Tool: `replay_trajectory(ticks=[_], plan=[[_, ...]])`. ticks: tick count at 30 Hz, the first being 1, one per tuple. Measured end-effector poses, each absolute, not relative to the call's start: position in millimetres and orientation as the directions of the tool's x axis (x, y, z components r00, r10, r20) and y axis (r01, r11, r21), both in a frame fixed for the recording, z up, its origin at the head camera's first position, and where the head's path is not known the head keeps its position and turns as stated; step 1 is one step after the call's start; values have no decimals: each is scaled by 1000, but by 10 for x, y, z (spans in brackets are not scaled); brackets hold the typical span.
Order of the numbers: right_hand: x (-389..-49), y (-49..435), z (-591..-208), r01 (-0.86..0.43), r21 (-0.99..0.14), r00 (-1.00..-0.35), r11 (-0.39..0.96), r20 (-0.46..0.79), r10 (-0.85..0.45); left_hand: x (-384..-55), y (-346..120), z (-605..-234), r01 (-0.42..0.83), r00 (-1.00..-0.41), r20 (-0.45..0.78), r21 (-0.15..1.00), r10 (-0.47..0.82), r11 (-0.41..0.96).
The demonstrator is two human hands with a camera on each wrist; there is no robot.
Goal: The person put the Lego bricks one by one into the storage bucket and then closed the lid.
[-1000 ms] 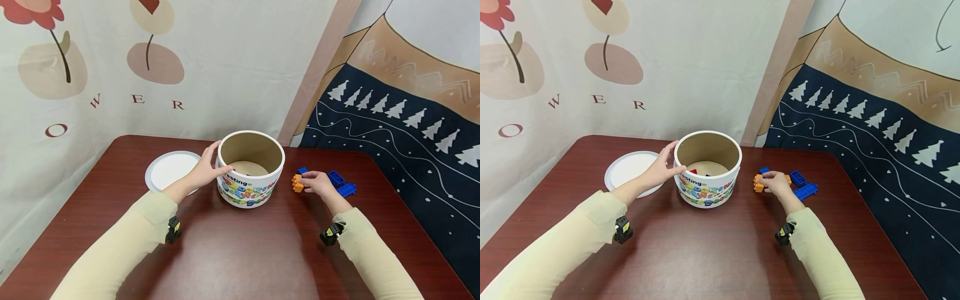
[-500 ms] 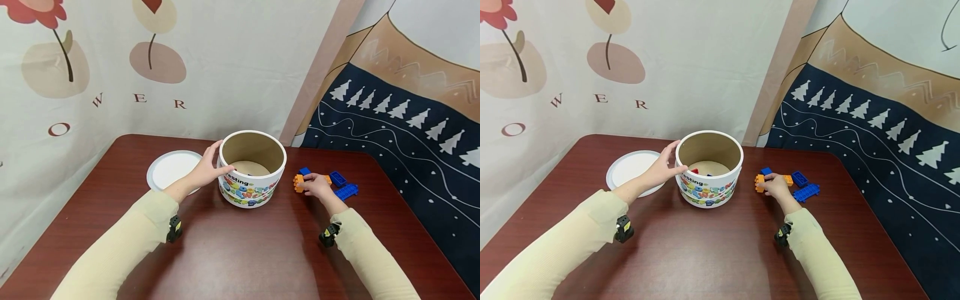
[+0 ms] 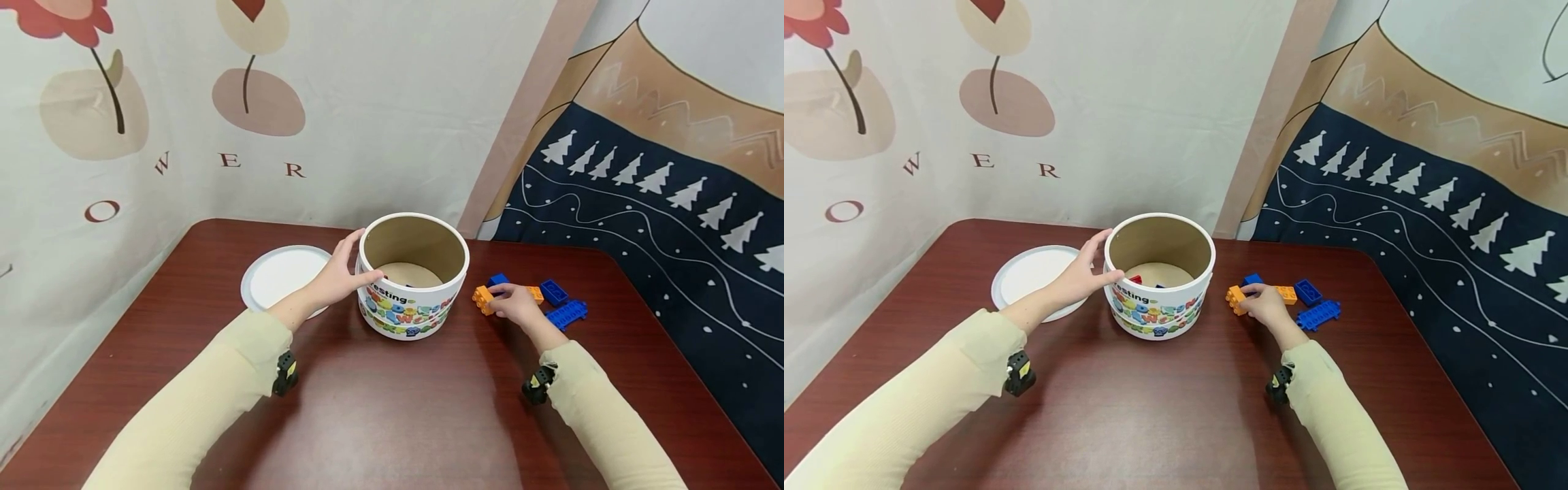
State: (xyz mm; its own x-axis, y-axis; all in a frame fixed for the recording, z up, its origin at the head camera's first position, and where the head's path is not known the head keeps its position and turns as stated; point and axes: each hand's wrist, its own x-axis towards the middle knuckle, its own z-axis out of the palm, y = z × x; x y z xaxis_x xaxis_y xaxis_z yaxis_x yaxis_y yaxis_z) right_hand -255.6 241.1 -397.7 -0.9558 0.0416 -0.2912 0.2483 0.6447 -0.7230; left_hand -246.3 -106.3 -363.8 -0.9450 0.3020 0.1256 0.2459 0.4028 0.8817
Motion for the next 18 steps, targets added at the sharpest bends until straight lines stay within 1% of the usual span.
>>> replay_trajectory(ticks=[9,14,18], plan=[[-2519,2409,-3935,291,-813,-939,504,-343,-12,-2467,-1070,-3647,237,-949,118,879,293,414],[-2505,2417,-3865,286,-846,-942,449,-333,-28,-2460,-1062,-3638,235,-949,117,881,292,411],[-2493,2427,-3802,259,-868,-951,424,-305,-44,-2464,-1058,-3637,237,-949,117,879,294,414]])
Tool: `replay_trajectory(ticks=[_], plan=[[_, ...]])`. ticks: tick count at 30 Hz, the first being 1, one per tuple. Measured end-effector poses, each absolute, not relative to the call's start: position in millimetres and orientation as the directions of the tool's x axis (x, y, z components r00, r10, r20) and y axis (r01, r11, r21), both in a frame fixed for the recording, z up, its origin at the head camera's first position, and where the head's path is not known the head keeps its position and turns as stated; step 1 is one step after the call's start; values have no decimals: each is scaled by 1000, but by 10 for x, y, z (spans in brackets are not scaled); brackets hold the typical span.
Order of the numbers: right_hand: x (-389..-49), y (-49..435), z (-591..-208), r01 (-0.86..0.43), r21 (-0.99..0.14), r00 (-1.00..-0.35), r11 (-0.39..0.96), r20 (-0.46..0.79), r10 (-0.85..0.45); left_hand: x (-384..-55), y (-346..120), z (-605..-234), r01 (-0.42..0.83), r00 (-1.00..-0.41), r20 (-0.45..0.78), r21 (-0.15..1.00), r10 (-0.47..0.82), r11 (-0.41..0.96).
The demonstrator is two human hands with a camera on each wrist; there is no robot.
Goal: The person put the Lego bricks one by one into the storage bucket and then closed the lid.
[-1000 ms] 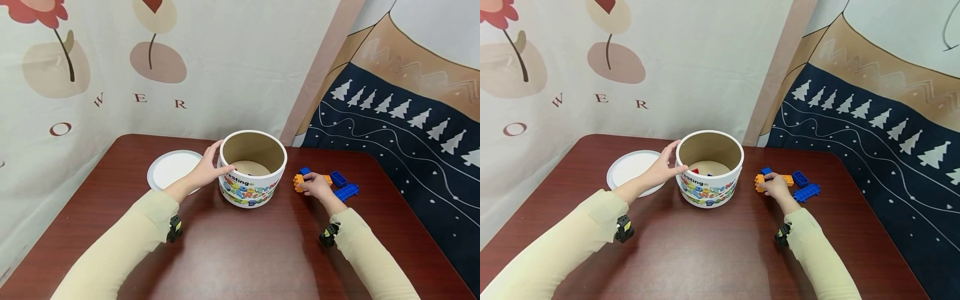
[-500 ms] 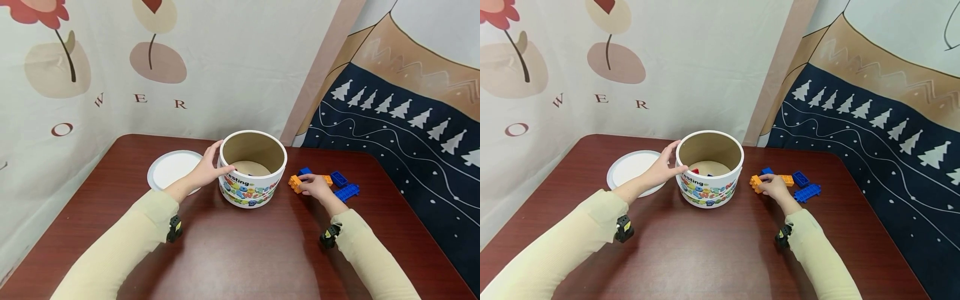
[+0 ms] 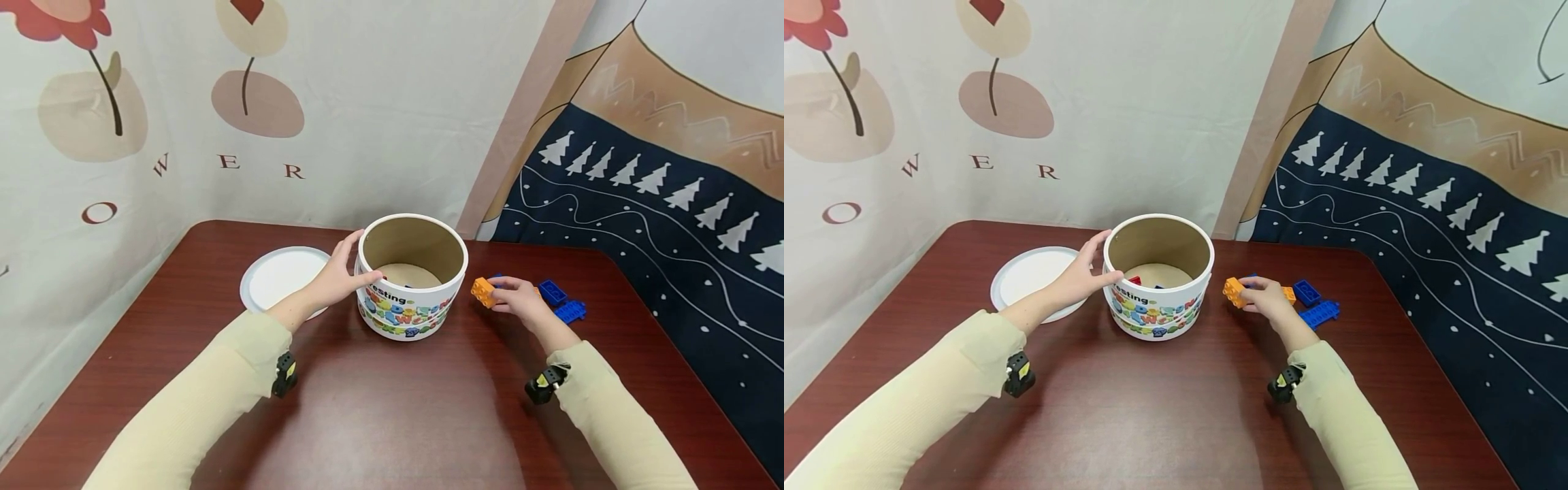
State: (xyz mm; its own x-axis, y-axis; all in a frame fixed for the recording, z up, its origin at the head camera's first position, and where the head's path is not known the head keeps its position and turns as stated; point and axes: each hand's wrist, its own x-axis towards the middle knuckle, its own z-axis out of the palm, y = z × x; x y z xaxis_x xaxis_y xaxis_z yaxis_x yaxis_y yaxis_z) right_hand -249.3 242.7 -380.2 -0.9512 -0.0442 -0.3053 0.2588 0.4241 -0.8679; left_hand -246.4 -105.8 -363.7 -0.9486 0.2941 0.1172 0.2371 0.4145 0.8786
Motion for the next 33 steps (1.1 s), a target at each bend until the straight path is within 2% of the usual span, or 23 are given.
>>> replay_trajectory(ticks=[33], plan=[[-2483,2460,-3024,124,-886,-975,447,-192,-110,-2486,-1068,-3653,236,-948,113,876,297,420]])
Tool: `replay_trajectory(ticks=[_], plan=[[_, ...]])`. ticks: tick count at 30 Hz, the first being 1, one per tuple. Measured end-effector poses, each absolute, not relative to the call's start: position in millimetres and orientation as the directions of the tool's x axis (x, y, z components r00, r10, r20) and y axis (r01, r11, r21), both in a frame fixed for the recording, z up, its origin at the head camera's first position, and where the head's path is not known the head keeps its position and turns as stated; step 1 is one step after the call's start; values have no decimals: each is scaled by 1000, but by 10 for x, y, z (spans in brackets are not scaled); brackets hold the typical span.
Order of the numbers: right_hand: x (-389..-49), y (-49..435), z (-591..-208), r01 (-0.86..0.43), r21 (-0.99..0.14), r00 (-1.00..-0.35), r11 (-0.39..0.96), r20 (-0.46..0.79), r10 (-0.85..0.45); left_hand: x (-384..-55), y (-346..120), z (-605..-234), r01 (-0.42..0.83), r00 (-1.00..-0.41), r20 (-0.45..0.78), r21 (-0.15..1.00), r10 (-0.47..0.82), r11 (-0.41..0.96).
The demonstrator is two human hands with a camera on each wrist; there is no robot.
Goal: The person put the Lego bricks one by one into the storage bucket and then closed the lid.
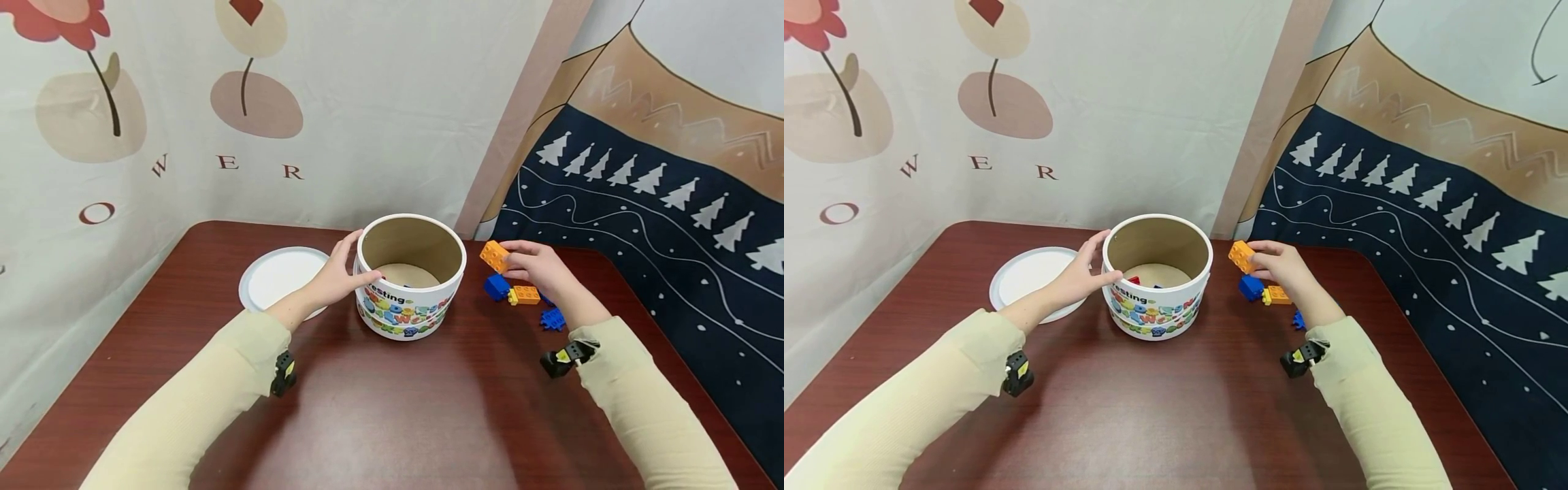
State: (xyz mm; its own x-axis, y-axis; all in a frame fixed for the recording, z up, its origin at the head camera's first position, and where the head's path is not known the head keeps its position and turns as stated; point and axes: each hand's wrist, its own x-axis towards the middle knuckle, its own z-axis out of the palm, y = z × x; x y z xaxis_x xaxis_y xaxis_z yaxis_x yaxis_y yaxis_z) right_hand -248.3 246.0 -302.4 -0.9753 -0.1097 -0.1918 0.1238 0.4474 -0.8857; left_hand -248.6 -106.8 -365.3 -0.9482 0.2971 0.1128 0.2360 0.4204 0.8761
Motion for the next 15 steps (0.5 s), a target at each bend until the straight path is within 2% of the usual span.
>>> replay_trajectory(ticks=[15], plan=[[-2520,2211,-2700,55,-902,-973,429,-145,-180,-2494,-1066,-3660,244,-947,119,869,297,430]])
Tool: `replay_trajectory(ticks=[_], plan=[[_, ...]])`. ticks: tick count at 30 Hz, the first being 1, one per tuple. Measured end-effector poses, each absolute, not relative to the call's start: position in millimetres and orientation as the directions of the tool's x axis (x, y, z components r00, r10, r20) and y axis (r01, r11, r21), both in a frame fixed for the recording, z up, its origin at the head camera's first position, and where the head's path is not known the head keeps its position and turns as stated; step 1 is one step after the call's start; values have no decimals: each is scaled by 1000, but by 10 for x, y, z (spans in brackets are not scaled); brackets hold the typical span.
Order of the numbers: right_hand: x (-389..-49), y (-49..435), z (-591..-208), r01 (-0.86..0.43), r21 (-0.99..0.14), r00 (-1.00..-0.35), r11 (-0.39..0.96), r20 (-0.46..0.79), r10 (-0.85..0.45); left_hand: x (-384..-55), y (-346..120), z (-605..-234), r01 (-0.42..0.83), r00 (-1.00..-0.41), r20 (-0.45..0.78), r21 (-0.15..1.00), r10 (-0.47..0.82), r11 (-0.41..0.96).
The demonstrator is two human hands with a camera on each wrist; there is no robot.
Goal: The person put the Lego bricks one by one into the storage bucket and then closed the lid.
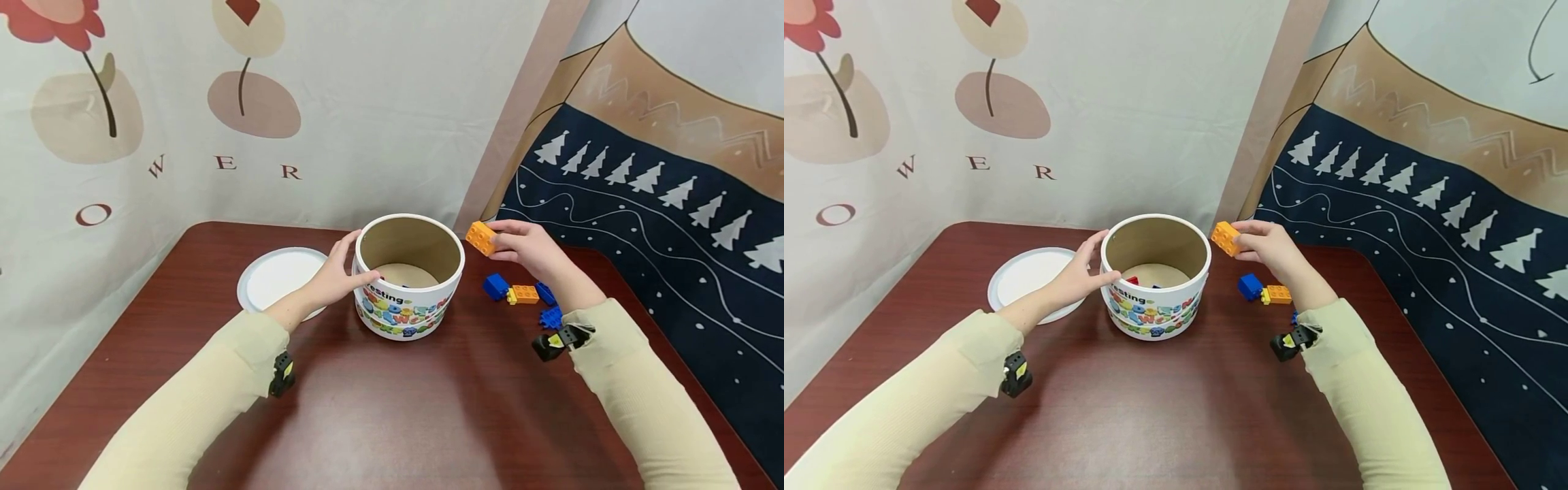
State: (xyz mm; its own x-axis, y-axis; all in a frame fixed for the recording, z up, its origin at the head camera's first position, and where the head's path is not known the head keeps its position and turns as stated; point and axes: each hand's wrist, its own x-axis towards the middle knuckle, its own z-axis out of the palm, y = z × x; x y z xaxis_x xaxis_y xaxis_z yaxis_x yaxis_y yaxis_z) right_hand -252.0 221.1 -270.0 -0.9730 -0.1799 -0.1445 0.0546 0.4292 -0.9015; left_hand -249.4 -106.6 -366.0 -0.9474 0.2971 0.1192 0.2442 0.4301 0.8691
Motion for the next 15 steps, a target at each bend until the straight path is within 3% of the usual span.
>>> replay_trajectory(ticks=[15], plan=[[-2580,1778,-2615,-5,-917,-953,398,-116,-280,-2479,-1068,-3649,240,-948,115,871,297,428]])
